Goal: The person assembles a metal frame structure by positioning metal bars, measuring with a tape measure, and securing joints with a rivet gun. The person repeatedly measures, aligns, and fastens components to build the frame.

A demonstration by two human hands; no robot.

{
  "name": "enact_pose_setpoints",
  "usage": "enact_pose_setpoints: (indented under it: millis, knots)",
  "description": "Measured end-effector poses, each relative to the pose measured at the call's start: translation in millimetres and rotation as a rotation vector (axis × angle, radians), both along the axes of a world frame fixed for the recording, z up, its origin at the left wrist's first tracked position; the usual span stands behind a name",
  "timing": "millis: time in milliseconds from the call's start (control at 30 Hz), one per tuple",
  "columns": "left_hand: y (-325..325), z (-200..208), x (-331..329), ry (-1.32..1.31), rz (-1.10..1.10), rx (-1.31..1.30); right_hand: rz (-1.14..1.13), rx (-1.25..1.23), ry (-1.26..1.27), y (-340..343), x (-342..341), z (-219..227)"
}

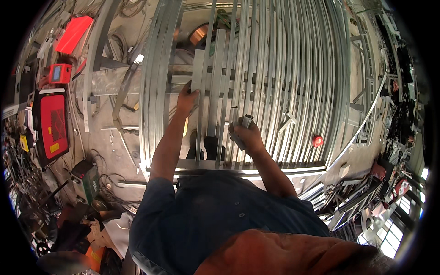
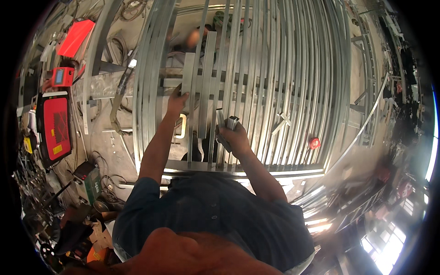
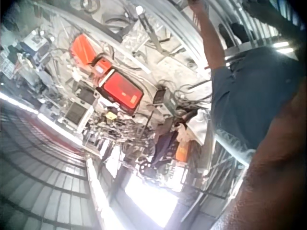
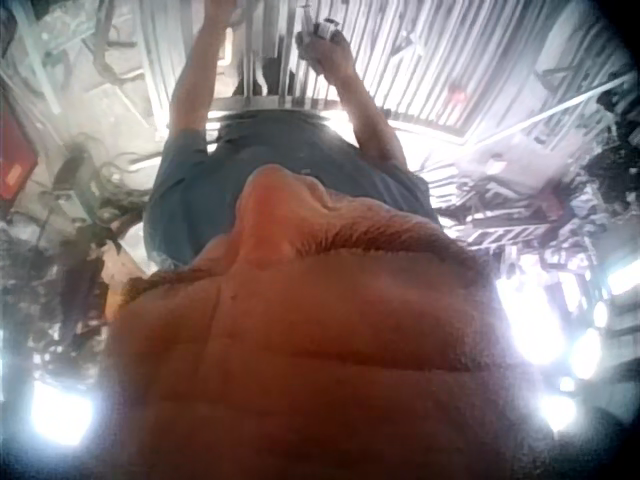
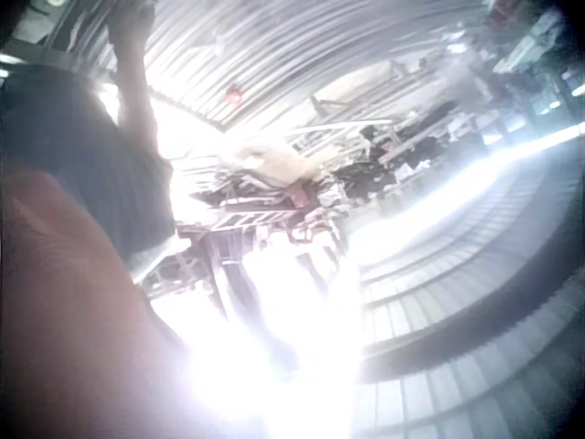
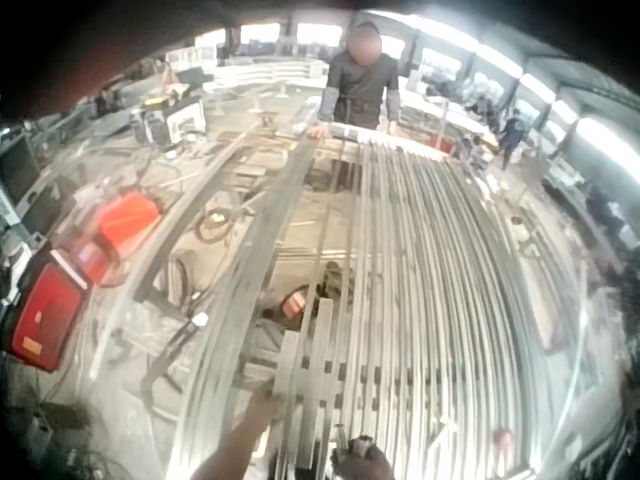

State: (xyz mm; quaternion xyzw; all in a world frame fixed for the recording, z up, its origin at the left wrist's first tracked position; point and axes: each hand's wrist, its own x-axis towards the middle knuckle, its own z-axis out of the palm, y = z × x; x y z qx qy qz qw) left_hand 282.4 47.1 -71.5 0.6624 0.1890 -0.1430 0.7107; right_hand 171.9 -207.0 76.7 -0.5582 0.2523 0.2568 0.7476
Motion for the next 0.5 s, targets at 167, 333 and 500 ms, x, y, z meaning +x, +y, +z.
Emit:
enact_pose_setpoints:
  millis: [167, 333, 500]
  knots:
    - [4, -19, -7, -0.062, 0.013, -0.114, -0.012, 0.018, 0.005, 26, 22, 9]
    - [5, -28, -5, -0.103, 0.023, -0.204, 0.018, 0.036, 0.000, 39, 35, 5]
    - [6, -11, -2, -0.044, 0.006, -0.047, -0.008, 0.010, 0.036, 50, 43, 7]
